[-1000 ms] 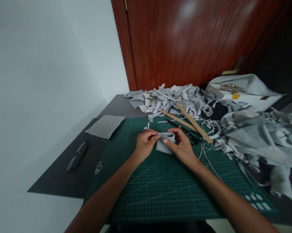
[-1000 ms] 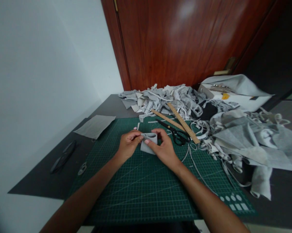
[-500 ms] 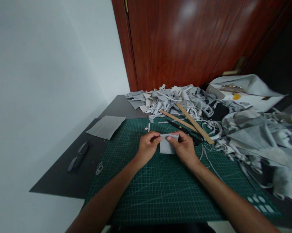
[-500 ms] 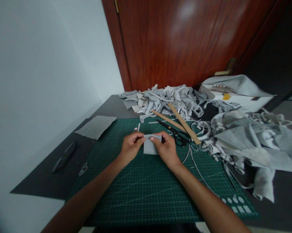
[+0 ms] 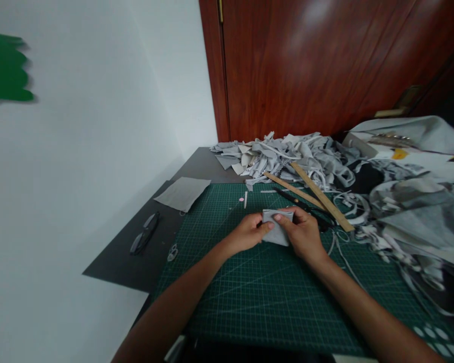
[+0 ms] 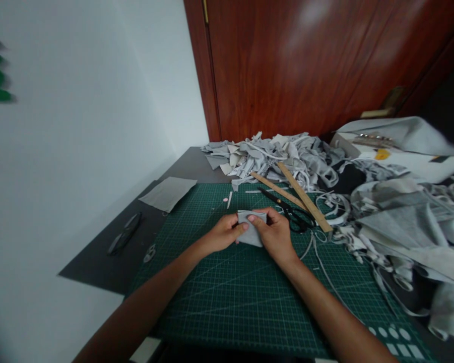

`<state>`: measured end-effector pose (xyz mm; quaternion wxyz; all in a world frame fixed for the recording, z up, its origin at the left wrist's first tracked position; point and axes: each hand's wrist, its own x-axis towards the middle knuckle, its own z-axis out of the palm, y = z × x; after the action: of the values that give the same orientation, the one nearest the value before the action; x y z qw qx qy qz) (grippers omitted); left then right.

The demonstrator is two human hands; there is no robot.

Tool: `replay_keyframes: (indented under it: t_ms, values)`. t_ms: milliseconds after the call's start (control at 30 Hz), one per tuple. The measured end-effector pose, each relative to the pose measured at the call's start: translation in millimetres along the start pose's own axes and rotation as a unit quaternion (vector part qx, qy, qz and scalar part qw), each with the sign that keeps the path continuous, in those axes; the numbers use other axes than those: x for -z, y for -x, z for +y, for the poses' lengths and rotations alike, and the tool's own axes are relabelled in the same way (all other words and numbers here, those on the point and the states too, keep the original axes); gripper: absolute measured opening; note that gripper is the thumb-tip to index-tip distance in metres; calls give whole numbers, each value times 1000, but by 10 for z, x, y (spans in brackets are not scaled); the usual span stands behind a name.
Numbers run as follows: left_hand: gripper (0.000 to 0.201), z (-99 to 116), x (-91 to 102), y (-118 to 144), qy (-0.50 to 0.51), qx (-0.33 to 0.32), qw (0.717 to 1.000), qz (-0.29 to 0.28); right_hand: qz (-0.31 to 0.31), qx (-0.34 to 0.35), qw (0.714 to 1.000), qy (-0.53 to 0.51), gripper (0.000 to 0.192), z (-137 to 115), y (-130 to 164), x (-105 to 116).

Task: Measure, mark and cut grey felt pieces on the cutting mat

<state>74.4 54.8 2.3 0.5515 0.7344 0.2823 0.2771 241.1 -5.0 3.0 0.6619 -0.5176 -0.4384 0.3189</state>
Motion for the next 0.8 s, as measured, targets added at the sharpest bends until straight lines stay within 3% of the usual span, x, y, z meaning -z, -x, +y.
replay_keyframes:
  t_ms: [133,267,533,600,733,800]
  values:
    - [30,49,-41,6,-42,-30,998,43,24,7,1000,-2,35,-55,-7,-20]
    - [31,79,-44,-7,-62,-76,991,89,-24,60,994,87,37,-58,7,-11]
    - [31,26,-113,4,-78,-60,988,117,-13,122,958,258,34,59,14,-8]
    - [38,2,-131,-5,-49,-45,992,108,-13,125,958,258,34,51,19,-8]
    - [51,-49,-157,-19,65,26,997,15,-19,132,958,254,35,51,58,6]
    - [47,-75,-176,-27,93,8,995,21,-19,127,960,249,37,84,68,21]
